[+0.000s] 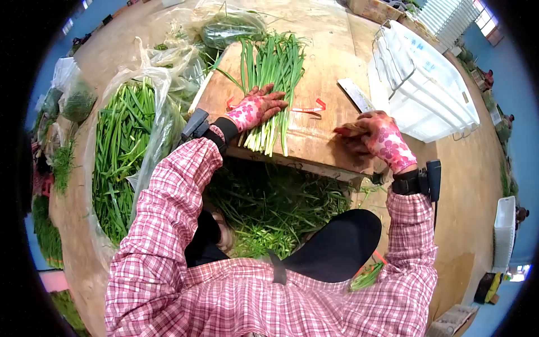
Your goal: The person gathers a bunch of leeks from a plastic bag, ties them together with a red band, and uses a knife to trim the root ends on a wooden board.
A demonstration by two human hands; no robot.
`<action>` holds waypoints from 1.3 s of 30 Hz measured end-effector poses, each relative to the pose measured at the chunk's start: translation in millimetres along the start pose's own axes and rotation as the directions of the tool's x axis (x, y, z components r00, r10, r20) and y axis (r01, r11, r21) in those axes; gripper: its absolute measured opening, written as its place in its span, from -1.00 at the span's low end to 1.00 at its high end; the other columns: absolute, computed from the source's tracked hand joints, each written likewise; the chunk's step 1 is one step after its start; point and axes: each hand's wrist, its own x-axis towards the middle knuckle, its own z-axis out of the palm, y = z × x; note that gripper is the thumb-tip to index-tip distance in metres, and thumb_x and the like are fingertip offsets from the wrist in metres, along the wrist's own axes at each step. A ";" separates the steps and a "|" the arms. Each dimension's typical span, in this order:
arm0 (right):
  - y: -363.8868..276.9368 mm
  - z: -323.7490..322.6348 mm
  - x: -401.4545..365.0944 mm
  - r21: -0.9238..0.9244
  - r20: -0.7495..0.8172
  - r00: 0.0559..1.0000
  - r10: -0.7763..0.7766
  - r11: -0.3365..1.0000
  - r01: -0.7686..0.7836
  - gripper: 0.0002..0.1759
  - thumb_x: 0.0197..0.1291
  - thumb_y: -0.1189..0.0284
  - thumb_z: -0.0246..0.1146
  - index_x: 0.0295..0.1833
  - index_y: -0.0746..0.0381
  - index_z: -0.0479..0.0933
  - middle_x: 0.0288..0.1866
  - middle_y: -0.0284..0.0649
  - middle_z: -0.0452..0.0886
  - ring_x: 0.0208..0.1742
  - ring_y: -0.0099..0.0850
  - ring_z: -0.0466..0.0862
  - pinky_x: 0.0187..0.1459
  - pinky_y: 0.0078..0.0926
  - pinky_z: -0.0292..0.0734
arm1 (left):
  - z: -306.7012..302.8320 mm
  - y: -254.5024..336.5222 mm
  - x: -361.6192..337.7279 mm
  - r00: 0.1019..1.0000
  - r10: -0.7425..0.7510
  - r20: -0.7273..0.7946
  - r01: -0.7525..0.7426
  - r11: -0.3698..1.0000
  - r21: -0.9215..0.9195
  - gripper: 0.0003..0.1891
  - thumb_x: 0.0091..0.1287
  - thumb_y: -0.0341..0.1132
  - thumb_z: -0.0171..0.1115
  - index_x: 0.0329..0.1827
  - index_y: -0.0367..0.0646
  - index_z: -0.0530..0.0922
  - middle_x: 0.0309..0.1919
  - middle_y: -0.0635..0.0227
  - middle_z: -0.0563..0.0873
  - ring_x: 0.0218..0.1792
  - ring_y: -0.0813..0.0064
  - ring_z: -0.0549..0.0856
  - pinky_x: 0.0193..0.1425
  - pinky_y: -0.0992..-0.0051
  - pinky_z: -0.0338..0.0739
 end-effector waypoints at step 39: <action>-420.9 187.7 249.4 0.974 0.224 0.974 -0.040 0.049 -0.222 -0.61 0.23 0.50 0.31 0.15 0.35 0.46 -0.31 -0.24 0.64 -0.43 -0.45 0.65 -0.46 -0.55 0.56 | -249.1 -161.4 -352.0 0.537 -0.825 -0.176 0.698 0.552 -0.456 -0.49 0.11 -0.11 0.41 0.10 -0.18 0.63 -0.04 0.11 0.74 -0.03 0.25 0.72 0.13 0.39 0.55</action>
